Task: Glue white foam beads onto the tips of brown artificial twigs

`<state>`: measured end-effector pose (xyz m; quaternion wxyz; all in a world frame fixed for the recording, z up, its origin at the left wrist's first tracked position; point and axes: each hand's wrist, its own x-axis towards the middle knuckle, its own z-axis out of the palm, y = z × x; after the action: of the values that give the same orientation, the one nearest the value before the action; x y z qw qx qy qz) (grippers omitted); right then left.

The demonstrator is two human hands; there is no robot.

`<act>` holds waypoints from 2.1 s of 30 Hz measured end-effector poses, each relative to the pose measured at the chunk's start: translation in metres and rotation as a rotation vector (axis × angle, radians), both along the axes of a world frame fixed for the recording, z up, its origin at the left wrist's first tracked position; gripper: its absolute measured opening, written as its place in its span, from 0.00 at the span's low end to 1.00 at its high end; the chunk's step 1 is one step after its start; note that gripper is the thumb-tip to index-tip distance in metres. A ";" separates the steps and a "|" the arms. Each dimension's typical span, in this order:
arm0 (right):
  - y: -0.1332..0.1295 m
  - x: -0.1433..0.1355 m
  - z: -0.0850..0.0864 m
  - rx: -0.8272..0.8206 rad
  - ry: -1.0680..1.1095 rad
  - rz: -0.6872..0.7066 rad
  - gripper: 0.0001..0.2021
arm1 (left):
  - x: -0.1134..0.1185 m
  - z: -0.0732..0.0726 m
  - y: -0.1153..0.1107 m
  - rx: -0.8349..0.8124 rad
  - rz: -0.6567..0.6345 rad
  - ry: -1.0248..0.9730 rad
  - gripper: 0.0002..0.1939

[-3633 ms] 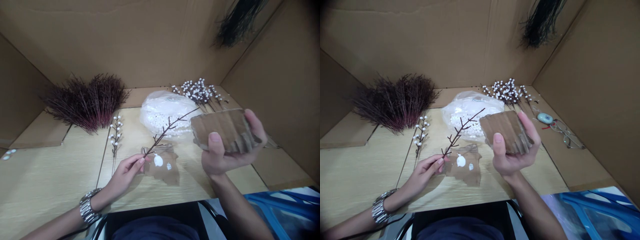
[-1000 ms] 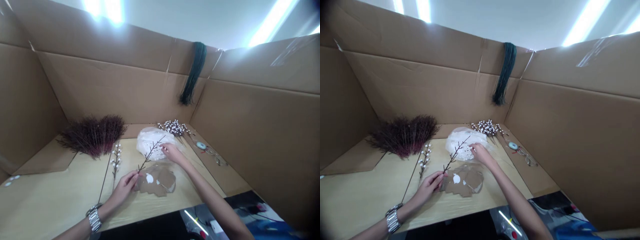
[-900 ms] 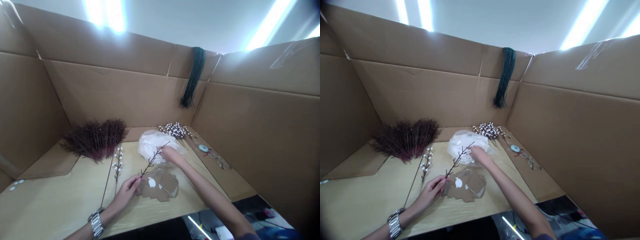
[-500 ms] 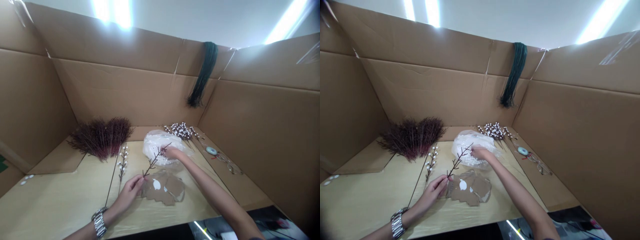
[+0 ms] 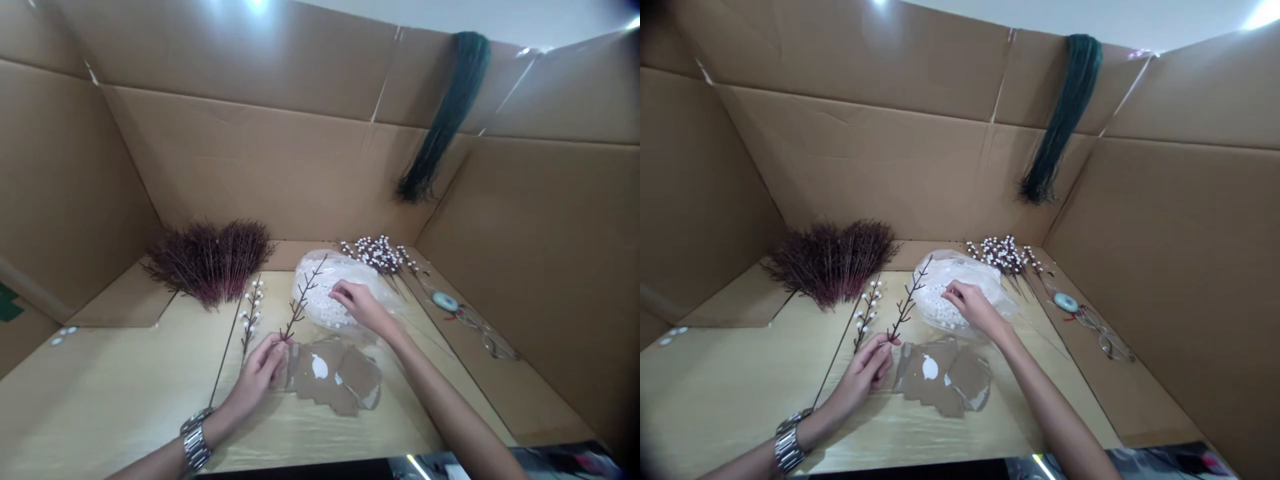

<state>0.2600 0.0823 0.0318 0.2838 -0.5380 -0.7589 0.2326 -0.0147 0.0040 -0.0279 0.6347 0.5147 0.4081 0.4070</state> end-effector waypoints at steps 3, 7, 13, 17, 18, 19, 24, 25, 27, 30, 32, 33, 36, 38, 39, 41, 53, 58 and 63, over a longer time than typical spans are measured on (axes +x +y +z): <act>-0.017 -0.011 0.002 0.005 0.168 0.050 0.10 | 0.001 0.000 0.000 -0.008 0.076 -0.023 0.23; -0.035 -0.036 -0.008 -0.075 0.382 0.084 0.10 | 0.000 0.001 0.000 -0.029 0.095 -0.050 0.22; -0.060 -0.072 -0.024 -0.393 0.782 0.000 0.12 | -0.005 0.000 -0.001 0.085 0.124 0.061 0.20; -0.069 -0.080 -0.023 -0.429 0.845 -0.034 0.09 | -0.005 0.005 -0.001 0.180 0.157 0.140 0.18; -0.070 -0.082 -0.022 -0.424 0.854 -0.043 0.08 | -0.004 0.006 0.000 0.194 0.159 0.148 0.18; -0.071 -0.083 -0.021 -0.424 0.867 -0.047 0.08 | -0.004 0.008 0.000 0.202 0.159 0.155 0.17; -0.074 -0.093 -0.021 -0.439 0.971 -0.019 0.05 | -0.003 0.010 0.000 0.202 0.169 0.170 0.18; -0.075 -0.095 -0.021 -0.434 0.982 -0.009 0.05 | -0.003 0.010 0.000 0.199 0.173 0.166 0.18; -0.076 -0.097 -0.022 -0.416 0.986 -0.009 0.05 | -0.003 0.010 0.001 0.198 0.175 0.161 0.17; -0.077 -0.100 -0.022 -0.382 0.980 -0.036 0.05 | -0.003 0.010 0.001 0.206 0.164 0.172 0.12; -0.078 -0.101 -0.022 -0.359 0.967 -0.050 0.05 | -0.004 0.009 0.002 0.212 0.159 0.177 0.11; -0.079 -0.101 -0.022 -0.351 0.962 -0.056 0.05 | -0.004 0.008 0.002 0.213 0.159 0.176 0.11; -0.080 -0.102 -0.023 -0.347 0.949 -0.077 0.05 | -0.004 0.007 0.001 0.212 0.160 0.178 0.12; -0.080 -0.102 -0.023 -0.342 0.944 -0.086 0.05 | -0.004 0.007 0.002 0.210 0.153 0.190 0.13; -0.080 -0.102 -0.023 -0.334 0.940 -0.086 0.06 | -0.004 0.007 0.002 0.210 0.148 0.196 0.13; -0.080 -0.101 -0.023 -0.314 0.918 -0.081 0.06 | -0.004 0.007 0.002 0.213 0.148 0.200 0.13; -0.082 -0.100 -0.024 -0.232 0.761 -0.102 0.07 | -0.004 0.009 0.003 0.232 0.151 0.258 0.13; -0.084 -0.098 -0.023 -0.210 0.691 -0.107 0.06 | -0.003 0.007 0.003 0.211 0.146 0.251 0.13; -0.083 -0.097 -0.024 -0.209 0.647 -0.120 0.05 | -0.002 0.007 0.003 0.163 0.102 0.188 0.11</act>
<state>0.1634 -0.0005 0.0079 0.4664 -0.5061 -0.5687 0.4505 -0.0163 0.0072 -0.0209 0.5282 0.5791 0.4569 0.4206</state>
